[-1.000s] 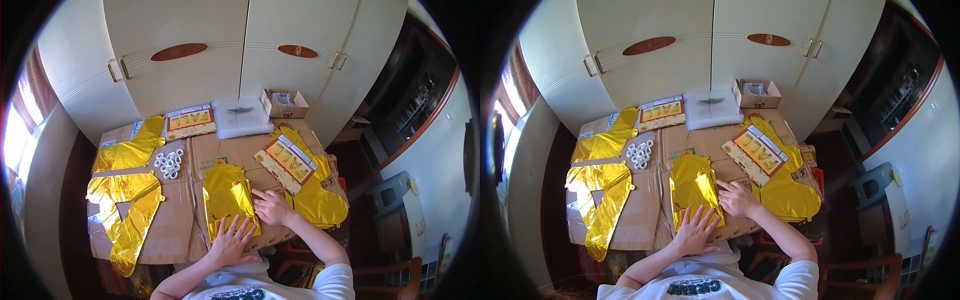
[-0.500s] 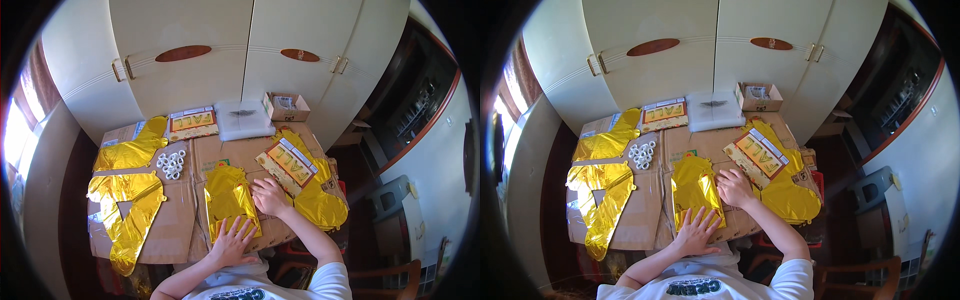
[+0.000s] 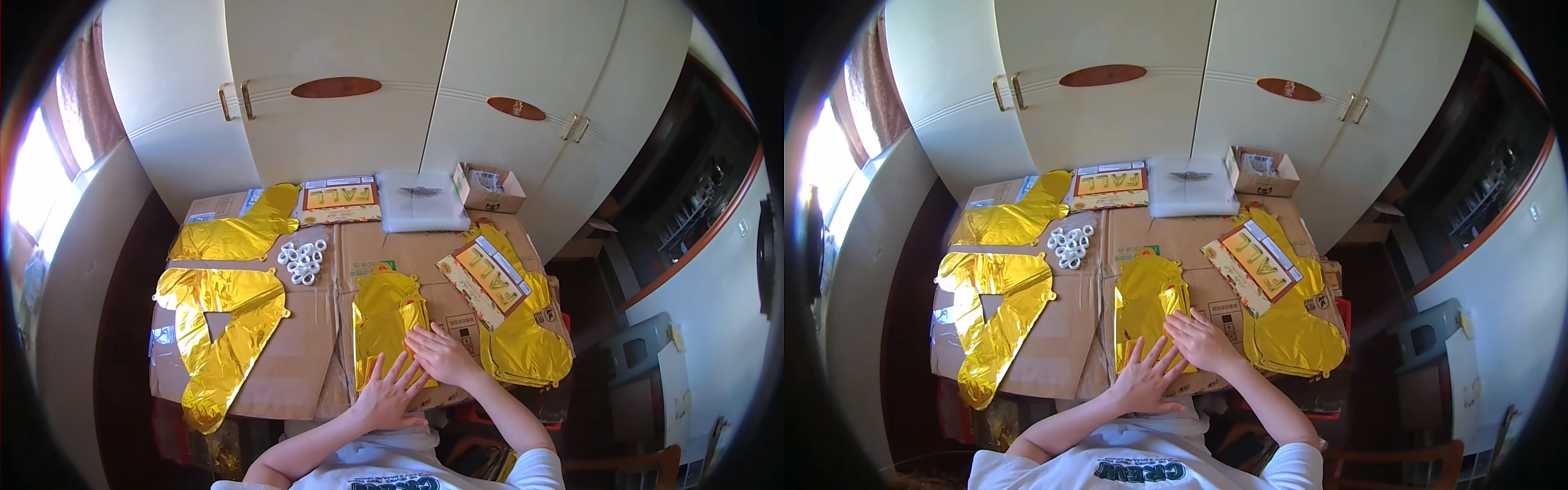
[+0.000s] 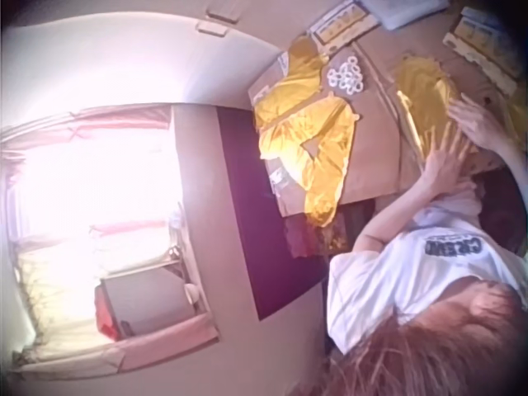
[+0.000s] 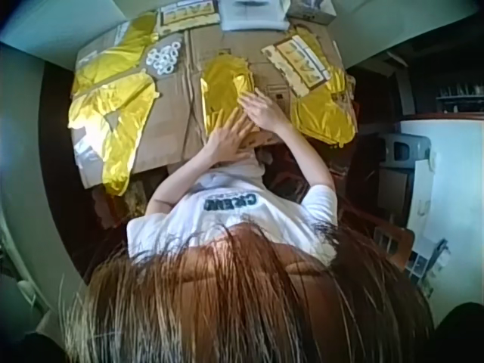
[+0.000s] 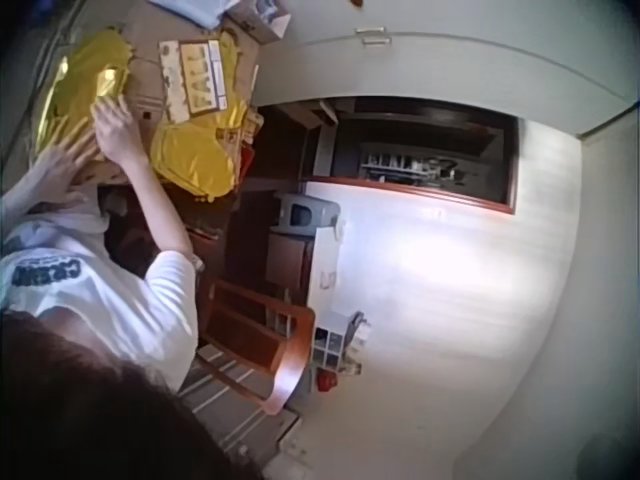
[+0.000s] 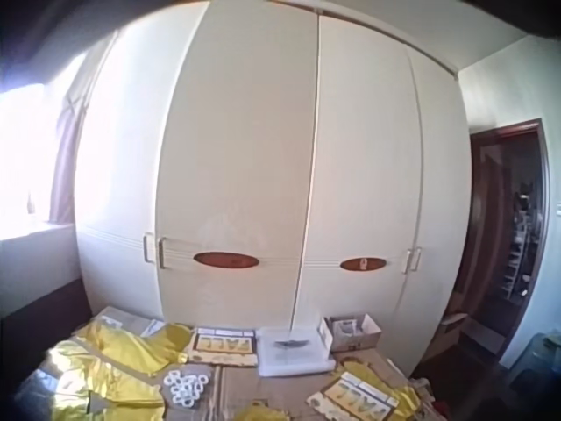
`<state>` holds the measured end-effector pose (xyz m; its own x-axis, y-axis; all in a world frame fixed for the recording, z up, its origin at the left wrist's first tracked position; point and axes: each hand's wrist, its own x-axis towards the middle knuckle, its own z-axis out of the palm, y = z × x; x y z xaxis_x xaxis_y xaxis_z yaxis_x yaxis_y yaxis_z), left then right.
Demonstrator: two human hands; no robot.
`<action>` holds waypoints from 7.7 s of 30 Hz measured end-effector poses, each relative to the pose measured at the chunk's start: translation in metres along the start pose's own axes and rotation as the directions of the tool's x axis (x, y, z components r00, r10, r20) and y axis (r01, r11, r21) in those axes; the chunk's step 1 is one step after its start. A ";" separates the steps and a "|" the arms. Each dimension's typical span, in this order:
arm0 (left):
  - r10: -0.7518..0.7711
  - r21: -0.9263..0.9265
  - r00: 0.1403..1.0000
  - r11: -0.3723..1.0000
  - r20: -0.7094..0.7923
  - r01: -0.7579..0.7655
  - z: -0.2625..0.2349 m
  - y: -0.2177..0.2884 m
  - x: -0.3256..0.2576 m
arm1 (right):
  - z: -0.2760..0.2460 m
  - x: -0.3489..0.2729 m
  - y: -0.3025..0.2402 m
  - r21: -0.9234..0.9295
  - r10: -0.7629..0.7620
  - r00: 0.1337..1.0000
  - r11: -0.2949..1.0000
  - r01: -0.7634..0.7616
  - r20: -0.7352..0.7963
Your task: Folding gold foil decorations and placing them onto cardboard inserts for packaging.
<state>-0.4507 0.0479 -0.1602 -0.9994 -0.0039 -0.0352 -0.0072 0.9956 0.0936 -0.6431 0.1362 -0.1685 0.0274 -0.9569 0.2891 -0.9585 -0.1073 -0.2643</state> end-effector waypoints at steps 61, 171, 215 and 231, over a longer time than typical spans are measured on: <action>-0.041 -0.028 0.999 0.999 -0.006 0.041 -0.004 0.001 -0.003 | 0.076 0.143 0.001 0.214 0.353 0.935 0.917 -0.336 -0.046; 0.010 0.020 0.998 1.000 -0.058 -0.008 -0.007 -0.013 -0.031 | -0.012 0.005 0.013 0.583 0.615 0.739 0.505 -0.637 0.275; 0.008 0.006 0.999 1.000 -0.051 -0.008 -0.003 -0.014 -0.030 | -0.018 -0.033 -0.024 0.611 0.616 0.634 0.294 -0.735 0.467; 0.007 0.009 0.999 1.000 -0.037 -0.007 -0.003 -0.014 -0.030 | 0.002 -0.044 -0.049 0.257 0.678 0.734 0.717 -0.648 -0.042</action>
<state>-0.4211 0.0338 -0.1575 -1.0000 -0.0001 0.0027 0.0001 0.9964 0.0851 -0.5969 0.1832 -0.1698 -0.6420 -0.7634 0.0718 -0.6321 0.4739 -0.6131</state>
